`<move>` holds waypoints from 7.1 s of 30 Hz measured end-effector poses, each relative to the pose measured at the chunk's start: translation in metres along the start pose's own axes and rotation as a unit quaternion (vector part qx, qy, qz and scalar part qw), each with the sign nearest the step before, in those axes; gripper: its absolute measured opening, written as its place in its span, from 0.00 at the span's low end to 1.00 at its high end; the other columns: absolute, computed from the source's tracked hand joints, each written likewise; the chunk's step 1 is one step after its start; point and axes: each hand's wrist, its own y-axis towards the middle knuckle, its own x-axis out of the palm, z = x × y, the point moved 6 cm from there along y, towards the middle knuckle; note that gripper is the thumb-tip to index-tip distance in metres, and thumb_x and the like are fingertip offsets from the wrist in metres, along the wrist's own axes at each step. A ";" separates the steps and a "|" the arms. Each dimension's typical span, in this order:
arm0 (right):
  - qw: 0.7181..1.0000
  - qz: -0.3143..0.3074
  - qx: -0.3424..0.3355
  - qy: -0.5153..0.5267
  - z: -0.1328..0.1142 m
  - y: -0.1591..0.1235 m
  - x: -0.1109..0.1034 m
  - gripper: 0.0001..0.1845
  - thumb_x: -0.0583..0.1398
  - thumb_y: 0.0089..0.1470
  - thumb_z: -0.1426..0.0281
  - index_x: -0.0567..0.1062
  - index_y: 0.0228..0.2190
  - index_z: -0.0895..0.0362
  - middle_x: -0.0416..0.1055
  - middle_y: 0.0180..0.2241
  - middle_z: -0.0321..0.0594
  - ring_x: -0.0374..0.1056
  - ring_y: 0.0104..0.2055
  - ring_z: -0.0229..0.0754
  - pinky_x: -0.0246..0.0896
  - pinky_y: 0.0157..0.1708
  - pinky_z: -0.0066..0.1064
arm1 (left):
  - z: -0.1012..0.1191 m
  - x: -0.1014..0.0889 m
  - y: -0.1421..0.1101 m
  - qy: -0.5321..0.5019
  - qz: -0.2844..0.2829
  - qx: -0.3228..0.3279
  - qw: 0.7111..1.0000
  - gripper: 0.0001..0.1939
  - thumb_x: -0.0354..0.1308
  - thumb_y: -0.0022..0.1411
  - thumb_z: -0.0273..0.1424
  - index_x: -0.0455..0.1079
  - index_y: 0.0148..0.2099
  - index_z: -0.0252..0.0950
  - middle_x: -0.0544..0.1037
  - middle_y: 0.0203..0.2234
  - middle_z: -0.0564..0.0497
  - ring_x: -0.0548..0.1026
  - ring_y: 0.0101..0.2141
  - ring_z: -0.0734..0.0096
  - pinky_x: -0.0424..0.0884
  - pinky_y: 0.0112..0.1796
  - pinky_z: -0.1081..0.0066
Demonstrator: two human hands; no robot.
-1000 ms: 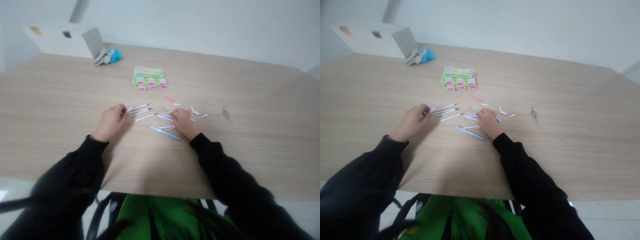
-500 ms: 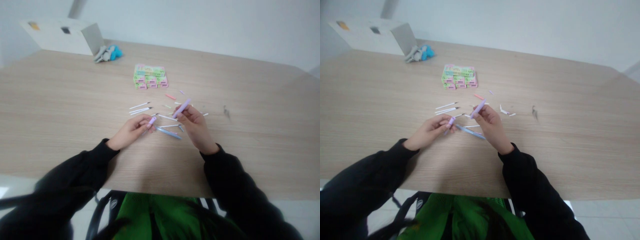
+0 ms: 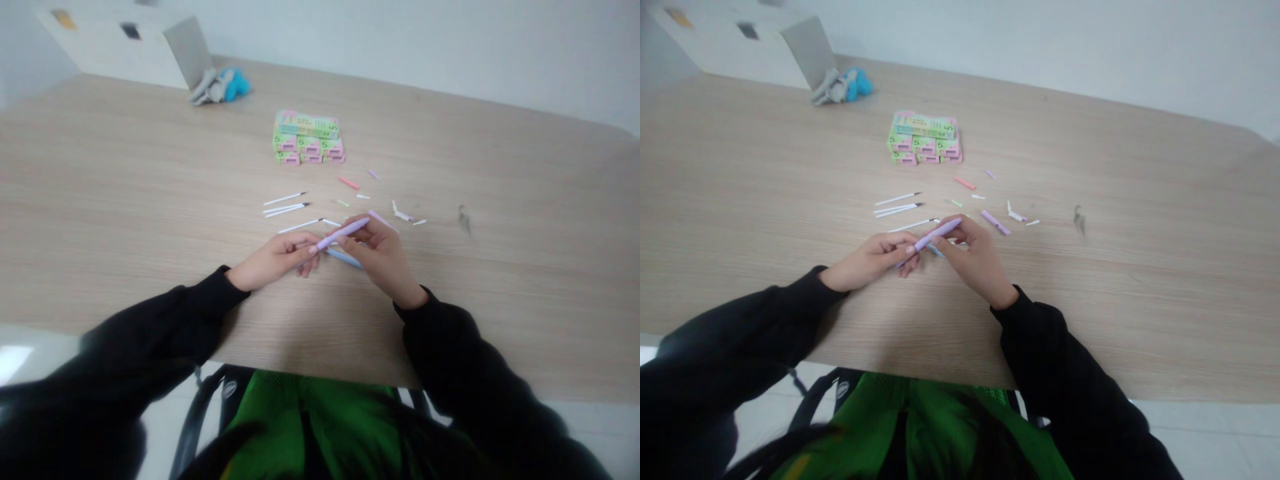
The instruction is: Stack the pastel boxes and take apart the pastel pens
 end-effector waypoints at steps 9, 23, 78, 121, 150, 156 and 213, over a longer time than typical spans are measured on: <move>0.999 -0.039 0.034 -0.004 0.012 -0.003 0.000 0.21 0.71 0.44 0.52 0.75 0.30 0.55 0.72 0.27 0.34 0.67 0.30 0.38 0.63 0.32 0.32 | -0.010 0.002 -0.003 -0.196 -0.008 -0.136 0.971 0.11 0.57 0.65 0.35 0.73 0.35 0.32 0.68 0.19 0.55 0.50 0.14 0.85 0.42 0.14 0.77; 0.997 -0.051 0.061 -0.021 0.020 -0.006 0.002 0.20 0.70 0.46 0.52 0.76 0.28 0.55 0.70 0.24 0.34 0.63 0.28 0.37 0.56 0.28 0.31 | -0.007 -0.005 -0.006 -0.213 -0.047 -0.200 0.955 0.16 0.52 0.64 0.35 0.76 0.45 0.32 0.72 0.20 0.49 0.54 0.15 0.78 0.46 0.15 0.72; 0.998 -0.069 -0.005 -0.010 0.008 -0.011 0.002 0.17 0.69 0.51 0.56 0.75 0.32 0.56 0.71 0.28 0.35 0.66 0.31 0.37 0.60 0.32 0.31 | -0.013 -0.002 -0.010 -0.085 -0.077 -0.142 0.983 0.14 0.61 0.63 0.38 0.77 0.46 0.32 0.64 0.23 0.56 0.56 0.21 0.81 0.51 0.21 0.77; 0.990 -0.005 -0.066 -0.124 0.005 -0.019 0.003 0.15 0.67 0.53 0.56 0.76 0.28 0.56 0.71 0.24 0.35 0.64 0.28 0.36 0.58 0.30 0.30 | -0.006 -0.003 -0.009 -0.058 -0.005 -0.117 0.991 0.17 0.60 0.64 0.43 0.74 0.40 0.32 0.73 0.24 0.53 0.59 0.20 0.81 0.52 0.19 0.78; 0.983 -0.037 -0.108 -0.145 -0.001 -0.025 0.011 0.05 0.65 0.57 0.67 0.76 0.31 0.55 0.74 0.27 0.35 0.67 0.29 0.36 0.61 0.32 0.28 | 0.004 0.003 -0.009 0.021 -0.015 -0.068 0.997 0.14 0.57 0.68 0.39 0.73 0.38 0.32 0.74 0.27 0.53 0.64 0.25 0.78 0.61 0.28 0.75; 0.979 -0.026 -0.127 -0.159 -0.004 -0.026 0.009 0.05 0.64 0.56 0.67 0.76 0.31 0.56 0.74 0.26 0.35 0.68 0.28 0.36 0.62 0.31 0.27 | 0.001 0.004 -0.010 -0.013 -0.044 -0.055 0.997 0.14 0.58 0.67 0.39 0.72 0.45 0.33 0.77 0.34 0.49 0.70 0.32 0.73 0.66 0.34 0.73; 0.994 -0.095 0.022 0.043 0.008 -0.019 0.011 0.16 0.67 0.50 0.61 0.72 0.37 0.55 0.69 0.30 0.35 0.66 0.31 0.36 0.63 0.31 0.29 | -0.003 0.017 -0.014 0.014 -0.123 -0.105 0.987 0.21 0.49 0.70 0.46 0.68 0.36 0.32 0.62 0.17 0.60 0.56 0.18 0.80 0.53 0.22 0.75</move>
